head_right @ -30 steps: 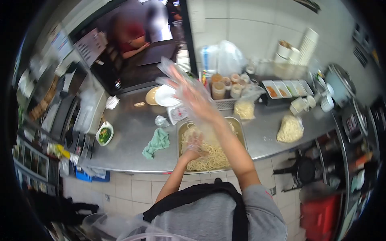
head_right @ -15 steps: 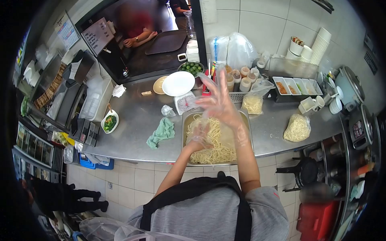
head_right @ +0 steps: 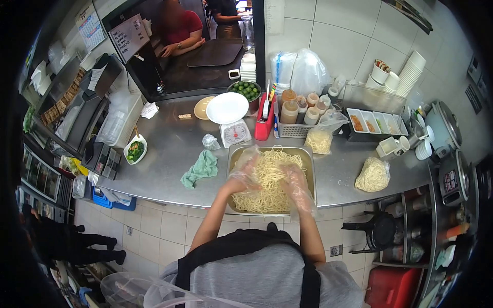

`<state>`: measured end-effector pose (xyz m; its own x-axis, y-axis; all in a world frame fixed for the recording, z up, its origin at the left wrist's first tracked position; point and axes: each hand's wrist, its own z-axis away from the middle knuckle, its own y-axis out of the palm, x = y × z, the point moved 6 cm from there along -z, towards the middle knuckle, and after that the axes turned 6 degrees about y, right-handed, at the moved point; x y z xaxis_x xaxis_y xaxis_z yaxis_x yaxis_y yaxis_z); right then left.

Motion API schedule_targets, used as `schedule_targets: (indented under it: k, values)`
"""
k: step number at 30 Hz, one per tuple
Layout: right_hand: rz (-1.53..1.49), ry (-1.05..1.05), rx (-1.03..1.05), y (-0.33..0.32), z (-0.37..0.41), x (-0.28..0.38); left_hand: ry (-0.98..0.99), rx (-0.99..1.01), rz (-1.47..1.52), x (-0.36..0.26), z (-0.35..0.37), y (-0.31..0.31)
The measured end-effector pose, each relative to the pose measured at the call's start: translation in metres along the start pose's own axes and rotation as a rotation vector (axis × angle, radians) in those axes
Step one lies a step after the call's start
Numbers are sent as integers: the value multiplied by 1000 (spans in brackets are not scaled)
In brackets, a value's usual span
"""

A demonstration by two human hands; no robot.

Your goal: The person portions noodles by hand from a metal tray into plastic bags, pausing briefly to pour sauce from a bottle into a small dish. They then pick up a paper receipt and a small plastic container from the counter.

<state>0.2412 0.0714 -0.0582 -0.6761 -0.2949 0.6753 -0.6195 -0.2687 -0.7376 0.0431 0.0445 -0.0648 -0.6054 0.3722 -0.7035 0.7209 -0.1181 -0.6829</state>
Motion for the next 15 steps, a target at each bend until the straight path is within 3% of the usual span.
schedule_targets:
  k: [4, 7, 10, 12, 15]
  values:
    - [224, 95, -114, -31, 24, 40, -69, 36, 118, -4, 3, -6]
    - [240, 162, 4, -11, 30, 21, -107, 108, -275, 12, 5, 32]
    - [-46, 105, 6, 2, 24, -1, 100, -105, -423, 24, 6, 40]
    - [-424, 5, -6, -4, 18, -21, 14, -256, -284, 38, 10, 38]
    - [-728, -24, -237, -65, 29, 60, -73, -277, -180, 27, 8, 12]
